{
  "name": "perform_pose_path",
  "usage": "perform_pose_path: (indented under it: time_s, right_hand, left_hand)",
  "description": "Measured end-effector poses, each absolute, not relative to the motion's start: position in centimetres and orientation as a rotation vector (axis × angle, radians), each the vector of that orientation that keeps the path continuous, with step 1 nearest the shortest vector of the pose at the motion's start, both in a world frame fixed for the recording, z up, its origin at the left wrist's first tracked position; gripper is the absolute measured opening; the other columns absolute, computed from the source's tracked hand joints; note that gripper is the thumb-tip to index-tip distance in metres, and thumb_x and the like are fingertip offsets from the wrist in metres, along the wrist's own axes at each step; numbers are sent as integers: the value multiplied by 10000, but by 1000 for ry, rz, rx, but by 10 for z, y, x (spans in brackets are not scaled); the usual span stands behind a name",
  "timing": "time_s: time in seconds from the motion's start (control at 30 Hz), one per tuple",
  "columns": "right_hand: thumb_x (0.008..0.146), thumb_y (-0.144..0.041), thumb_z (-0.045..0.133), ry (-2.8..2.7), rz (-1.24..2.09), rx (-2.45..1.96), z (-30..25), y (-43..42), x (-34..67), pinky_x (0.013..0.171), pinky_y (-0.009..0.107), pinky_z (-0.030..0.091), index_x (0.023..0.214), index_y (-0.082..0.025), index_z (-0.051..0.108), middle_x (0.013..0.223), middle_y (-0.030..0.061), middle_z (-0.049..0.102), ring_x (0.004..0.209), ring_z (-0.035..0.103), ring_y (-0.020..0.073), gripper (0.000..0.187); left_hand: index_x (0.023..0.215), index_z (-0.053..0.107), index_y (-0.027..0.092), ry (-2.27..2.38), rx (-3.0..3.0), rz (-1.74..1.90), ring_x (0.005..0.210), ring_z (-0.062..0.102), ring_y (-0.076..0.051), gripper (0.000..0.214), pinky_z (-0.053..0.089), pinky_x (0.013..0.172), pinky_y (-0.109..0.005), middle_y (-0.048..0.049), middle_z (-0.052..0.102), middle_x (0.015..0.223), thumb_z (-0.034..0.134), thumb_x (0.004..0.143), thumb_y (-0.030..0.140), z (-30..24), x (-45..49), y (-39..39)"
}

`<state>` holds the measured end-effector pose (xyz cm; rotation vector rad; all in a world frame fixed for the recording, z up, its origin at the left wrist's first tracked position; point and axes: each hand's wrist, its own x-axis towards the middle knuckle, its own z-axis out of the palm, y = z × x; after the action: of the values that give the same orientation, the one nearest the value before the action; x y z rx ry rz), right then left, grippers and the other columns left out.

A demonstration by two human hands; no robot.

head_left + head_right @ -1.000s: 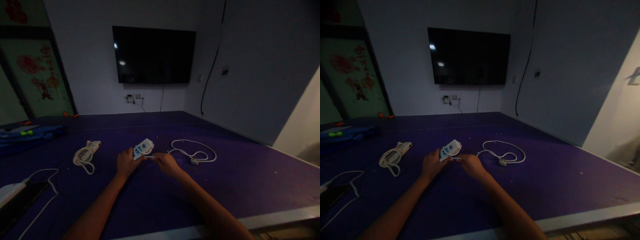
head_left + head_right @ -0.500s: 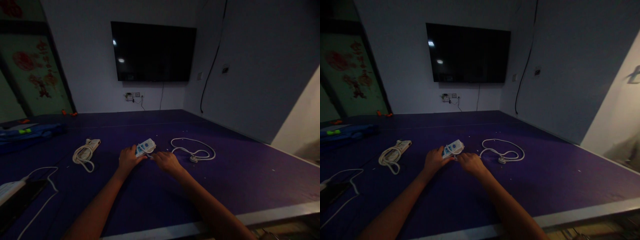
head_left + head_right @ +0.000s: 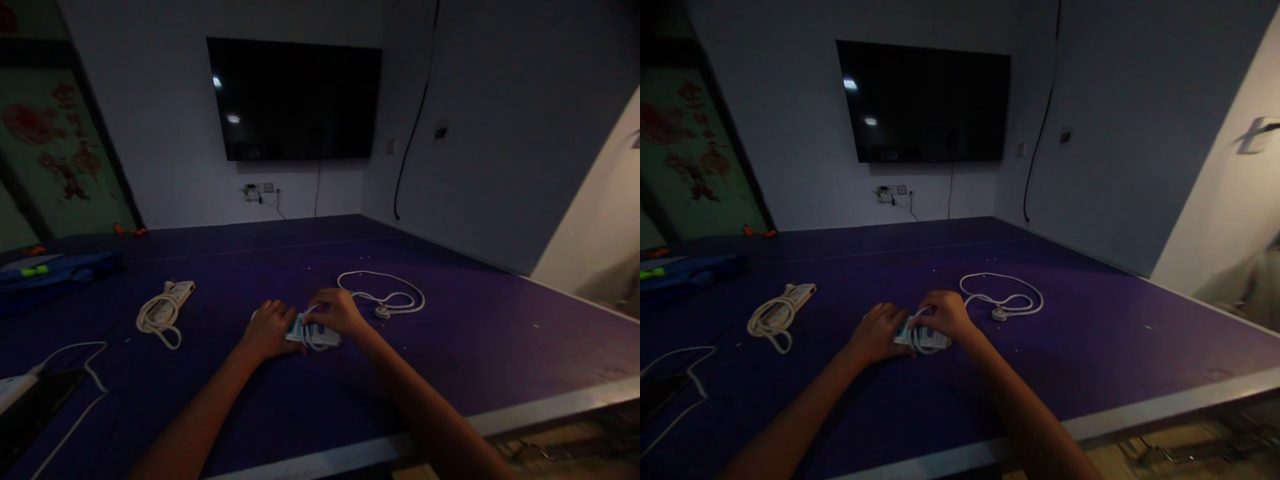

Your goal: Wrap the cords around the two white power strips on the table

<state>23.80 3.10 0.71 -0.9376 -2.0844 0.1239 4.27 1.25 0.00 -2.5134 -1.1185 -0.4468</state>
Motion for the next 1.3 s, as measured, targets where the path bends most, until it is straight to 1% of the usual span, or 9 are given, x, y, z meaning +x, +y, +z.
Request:
perform_pose_path:
  time_s: [0.1, 0.27, 0.53, 0.77, 0.87, 0.93, 1.03, 1.13, 1.3]
  right_hand:
    - [513, -448, 810, -2030, 532, -989, 8, 33, 239, 496, 196, 349, 646, -162, 675, 598, -12, 616, 538, 529, 99, 342]
    - [448, -423, 824, -1932, 1034, -912, 4, 38, 241, 440, 188, 315, 584, -127, 648, 516, -20, 577, 465, 465, 78, 370]
    - [463, -489, 805, -1790, 1309, -761, -3, 50, 245, 423, 183, 307, 530, -127, 590, 452, -39, 522, 413, 409, 55, 427]
    - [509, -525, 771, -1707, 1400, -722, -15, 57, 240, 436, 196, 341, 557, -154, 536, 471, -48, 490, 424, 418, 69, 442]
    - [662, -490, 674, -1670, 1342, -794, -23, 61, 236, 478, 232, 387, 606, -175, 539, 543, -14, 523, 488, 466, 108, 348]
    - [751, -414, 598, -1678, 1160, -900, -27, 63, 234, 557, 262, 435, 660, -187, 551, 635, 17, 571, 595, 526, 147, 249]
    - [801, -327, 533, -1731, 904, -1026, -31, 64, 228, 618, 271, 446, 687, -184, 564, 664, 23, 589, 659, 548, 165, 186]
    - [884, -320, 414, -1956, 695, -1119, -28, 58, 222, 562, 237, 404, 688, -163, 585, 591, 11, 571, 569, 531, 137, 304]
    - [934, -288, 375, -2244, 150, -1386, -19, 42, 217, 618, 219, 378, 882, -183, 623, 825, 59, 673, 770, 627, 162, 274]
  left_hand:
    - [921, 597, 167, -997, -2558, -449, 820, 533, -253, 642, 365, 751, -376, -116, 614, 851, 458, 679, 746, -2, 44, 10]
    - [940, 594, 157, -871, -2602, -507, 790, 524, -232, 647, 364, 725, -362, -102, 600, 820, 426, 703, 735, -6, 46, 9]
    - [861, 584, 169, -840, -2624, -701, 783, 549, -221, 527, 387, 709, -353, -105, 619, 841, 473, 728, 666, -7, 53, 2]
    - [864, 595, 190, -1018, -2674, -1031, 760, 595, -224, 538, 429, 721, -358, -84, 655, 808, 628, 598, 656, -14, 58, -2]
    - [884, 606, 186, -1186, -2656, -1261, 780, 611, -240, 645, 452, 722, -356, -82, 668, 830, 711, 466, 666, -16, 61, -3]
    - [894, 612, 178, -1331, -2658, -1443, 766, 618, -234, 683, 465, 697, -336, -72, 675, 828, 737, 424, 656, -17, 63, -2]
    - [927, 619, 158, -1555, -2611, -1766, 750, 627, -212, 634, 473, 669, -303, -64, 687, 832, 714, 510, 627, -15, 63, 3]
    - [947, 627, 138, -1732, -2419, -1989, 786, 632, -214, 585, 474, 685, -301, -78, 693, 870, 653, 602, 610, -13, 57, 11]
    - [918, 636, 145, -1951, -2170, -1920, 777, 635, -222, 565, 465, 676, -305, -81, 695, 850, 643, 606, 615, -13, 40, 23]
